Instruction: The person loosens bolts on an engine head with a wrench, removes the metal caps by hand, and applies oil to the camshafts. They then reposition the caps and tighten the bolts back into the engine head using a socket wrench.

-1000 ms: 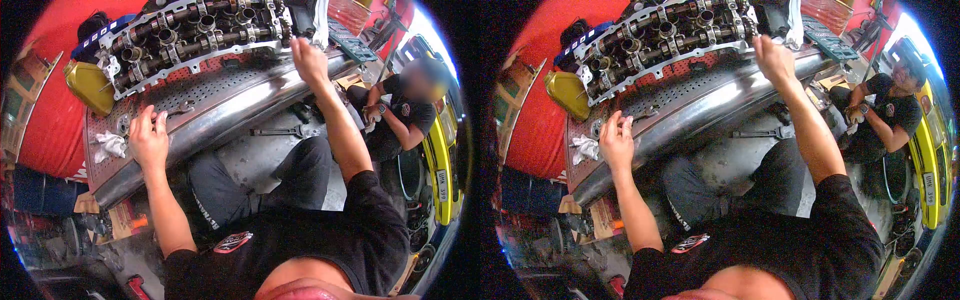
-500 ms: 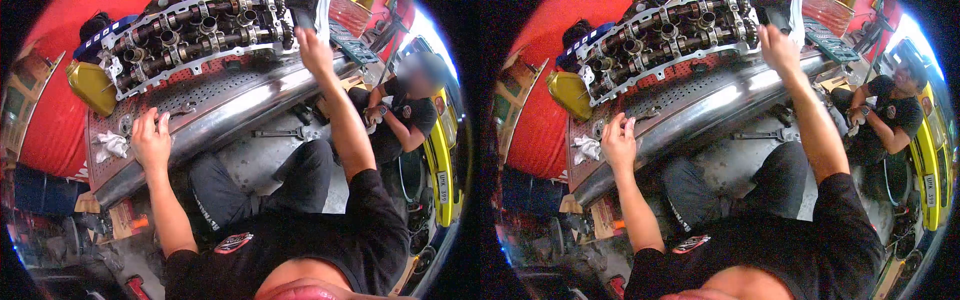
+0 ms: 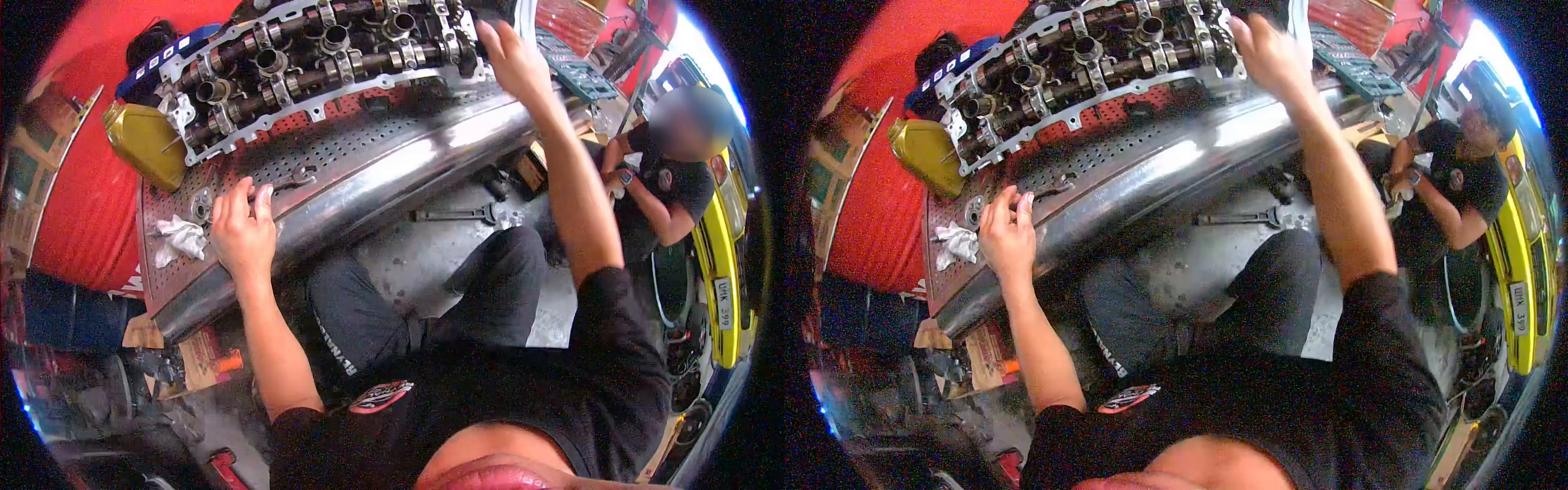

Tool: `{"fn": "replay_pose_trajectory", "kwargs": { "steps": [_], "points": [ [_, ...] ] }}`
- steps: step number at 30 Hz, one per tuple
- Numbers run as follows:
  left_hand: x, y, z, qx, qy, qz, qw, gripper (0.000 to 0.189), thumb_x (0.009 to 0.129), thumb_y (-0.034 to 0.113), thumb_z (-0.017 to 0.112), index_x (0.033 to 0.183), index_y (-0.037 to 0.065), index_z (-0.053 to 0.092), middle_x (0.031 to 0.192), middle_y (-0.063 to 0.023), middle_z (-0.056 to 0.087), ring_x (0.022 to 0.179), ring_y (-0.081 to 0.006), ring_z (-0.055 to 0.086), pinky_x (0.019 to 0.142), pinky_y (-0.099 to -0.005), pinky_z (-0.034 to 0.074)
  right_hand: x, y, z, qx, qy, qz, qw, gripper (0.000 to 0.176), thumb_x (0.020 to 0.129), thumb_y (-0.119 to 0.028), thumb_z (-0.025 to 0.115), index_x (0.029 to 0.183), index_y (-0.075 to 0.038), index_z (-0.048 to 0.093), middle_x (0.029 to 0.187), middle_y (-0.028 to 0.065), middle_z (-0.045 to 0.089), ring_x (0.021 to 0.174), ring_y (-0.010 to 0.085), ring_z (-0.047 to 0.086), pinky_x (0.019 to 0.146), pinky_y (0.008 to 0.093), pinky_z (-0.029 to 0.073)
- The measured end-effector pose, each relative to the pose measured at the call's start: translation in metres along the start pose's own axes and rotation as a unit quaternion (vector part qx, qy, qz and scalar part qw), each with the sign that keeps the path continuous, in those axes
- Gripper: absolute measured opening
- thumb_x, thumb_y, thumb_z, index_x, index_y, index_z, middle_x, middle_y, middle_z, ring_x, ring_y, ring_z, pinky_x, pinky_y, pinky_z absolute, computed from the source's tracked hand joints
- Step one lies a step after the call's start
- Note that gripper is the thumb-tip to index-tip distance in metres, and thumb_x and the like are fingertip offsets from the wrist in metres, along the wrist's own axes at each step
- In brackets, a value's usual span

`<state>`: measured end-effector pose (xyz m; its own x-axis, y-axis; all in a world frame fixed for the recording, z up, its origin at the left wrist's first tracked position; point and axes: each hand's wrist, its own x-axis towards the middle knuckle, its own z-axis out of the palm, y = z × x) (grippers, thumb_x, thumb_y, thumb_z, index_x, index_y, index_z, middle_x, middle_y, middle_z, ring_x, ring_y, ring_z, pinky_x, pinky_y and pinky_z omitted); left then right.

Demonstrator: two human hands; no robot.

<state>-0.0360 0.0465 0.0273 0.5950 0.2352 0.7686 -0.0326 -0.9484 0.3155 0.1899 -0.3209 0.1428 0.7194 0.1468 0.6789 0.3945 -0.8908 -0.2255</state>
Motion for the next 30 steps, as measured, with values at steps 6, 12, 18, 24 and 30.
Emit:
{"fn": "replay_pose_trajectory", "kwargs": {
  "steps": [6,12,18,24,30],
  "points": [
    [-0.001,-0.002,0.003,0.003,0.008,-0.010,1.000,0.027,0.082,0.019,0.079,0.103,0.003,0.071,0.089,-0.0109,0.071,0.083,-0.0295,0.065,0.074,-0.0418,0.052,-0.009,-0.010,0.018,-0.078,-0.028,-0.055,0.995,0.036,0.104,-0.043,0.042,0.100,-0.012,0.061,0.080,0.0223,0.070,0.078,0.0460,0.067,0.070,0.0562,0.051],
    [0.000,0.001,0.000,-0.006,0.003,-0.008,1.000,0.026,0.083,0.019,0.079,0.102,0.003,0.070,0.089,-0.0105,0.071,0.082,-0.0297,0.065,0.074,-0.0408,0.052,-0.022,-0.003,0.008,0.005,0.043,0.018,0.999,0.040,0.104,-0.046,0.044,0.097,-0.009,0.058,0.078,0.0275,0.067,0.080,0.0482,0.067,0.072,0.0571,0.051],
    [-0.002,-0.006,0.002,0.006,0.022,0.017,1.000,0.026,0.086,0.019,0.077,0.106,0.004,0.071,0.087,-0.0093,0.071,0.068,-0.0220,0.062,0.066,-0.0356,0.052,0.007,-0.013,0.020,-0.080,-0.015,-0.046,0.996,0.037,0.104,-0.041,0.042,0.100,-0.008,0.059,0.082,0.0248,0.069,0.082,0.0474,0.067,0.073,0.0568,0.051],
    [0.002,0.006,-0.004,-0.099,0.064,-0.054,0.992,0.025,0.086,0.013,0.078,0.108,0.003,0.071,0.086,-0.0080,0.070,0.080,-0.0208,0.066,0.073,-0.0334,0.053,-0.066,-0.006,0.017,-0.008,-0.036,0.046,0.998,0.037,0.102,-0.044,0.047,0.097,-0.010,0.060,0.082,0.0224,0.069,0.082,0.0460,0.067,0.071,0.0561,0.050],
    [0.043,0.069,-0.168,-0.126,0.341,0.268,0.892,0.020,0.089,0.003,0.069,0.105,-0.009,0.069,0.096,-0.0146,0.071,0.083,-0.0171,0.067,0.076,-0.0304,0.055,-0.067,-0.044,-0.075,0.301,0.160,-0.075,0.937,0.028,0.096,-0.028,0.067,0.110,-0.004,0.070,0.087,0.0022,0.067,0.083,0.0101,0.059,0.072,0.0275,0.048]
  ]
}}
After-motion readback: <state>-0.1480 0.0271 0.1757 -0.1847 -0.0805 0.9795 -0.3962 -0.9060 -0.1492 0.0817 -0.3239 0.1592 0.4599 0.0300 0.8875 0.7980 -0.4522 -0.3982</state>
